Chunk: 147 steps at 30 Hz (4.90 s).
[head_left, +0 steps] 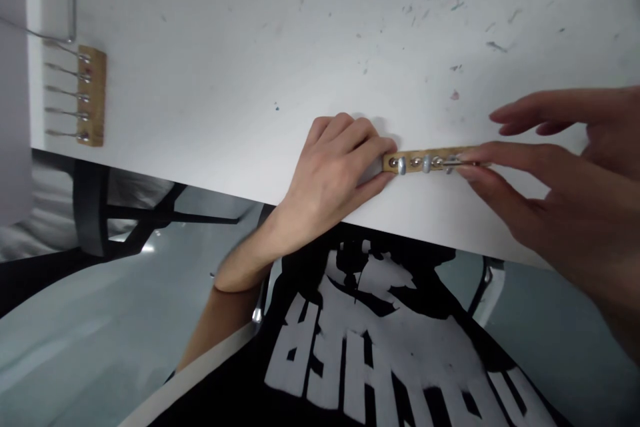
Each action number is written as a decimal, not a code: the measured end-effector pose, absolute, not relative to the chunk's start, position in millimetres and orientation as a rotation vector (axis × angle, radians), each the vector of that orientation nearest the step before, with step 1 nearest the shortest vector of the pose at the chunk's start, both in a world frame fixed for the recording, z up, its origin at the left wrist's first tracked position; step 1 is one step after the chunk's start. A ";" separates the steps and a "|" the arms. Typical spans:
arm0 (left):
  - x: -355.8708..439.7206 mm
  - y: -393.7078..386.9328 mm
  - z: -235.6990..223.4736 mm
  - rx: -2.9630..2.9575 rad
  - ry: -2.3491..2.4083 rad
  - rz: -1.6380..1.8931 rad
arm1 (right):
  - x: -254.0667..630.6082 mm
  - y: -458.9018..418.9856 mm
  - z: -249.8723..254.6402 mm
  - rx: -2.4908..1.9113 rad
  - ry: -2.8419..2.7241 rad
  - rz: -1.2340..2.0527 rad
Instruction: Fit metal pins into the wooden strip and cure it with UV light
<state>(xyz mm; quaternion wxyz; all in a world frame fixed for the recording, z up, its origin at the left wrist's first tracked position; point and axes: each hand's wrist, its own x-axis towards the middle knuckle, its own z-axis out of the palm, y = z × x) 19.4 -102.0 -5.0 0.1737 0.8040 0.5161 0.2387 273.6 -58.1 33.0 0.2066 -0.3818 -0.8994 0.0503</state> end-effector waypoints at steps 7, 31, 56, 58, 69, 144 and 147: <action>18.7 -102.1 -5.8 2.292 1.456 0.688 | 276.6 -61.9 30.0 -1.084 -2.496 0.119; 16.1 -99.9 -8.0 2.282 1.471 0.705 | 300.4 -53.7 13.2 -1.063 -2.258 0.178; 15.2 -98.8 -7.1 2.288 1.458 0.729 | 293.9 -48.7 12.5 -0.975 -2.297 0.159; 15.4 -99.1 -6.9 2.284 1.466 0.709 | 294.9 -52.8 13.8 -0.995 -2.311 0.171; 16.4 -99.4 -3.4 2.274 1.477 0.685 | 291.8 -48.0 13.8 -0.963 -2.319 0.157; 8.8 -98.3 0.6 2.293 1.527 0.611 | 297.2 -56.8 -0.6 -0.962 -2.112 0.462; 9.0 -98.2 0.7 2.294 1.528 0.616 | 298.1 -55.3 -1.5 -0.977 -2.103 0.456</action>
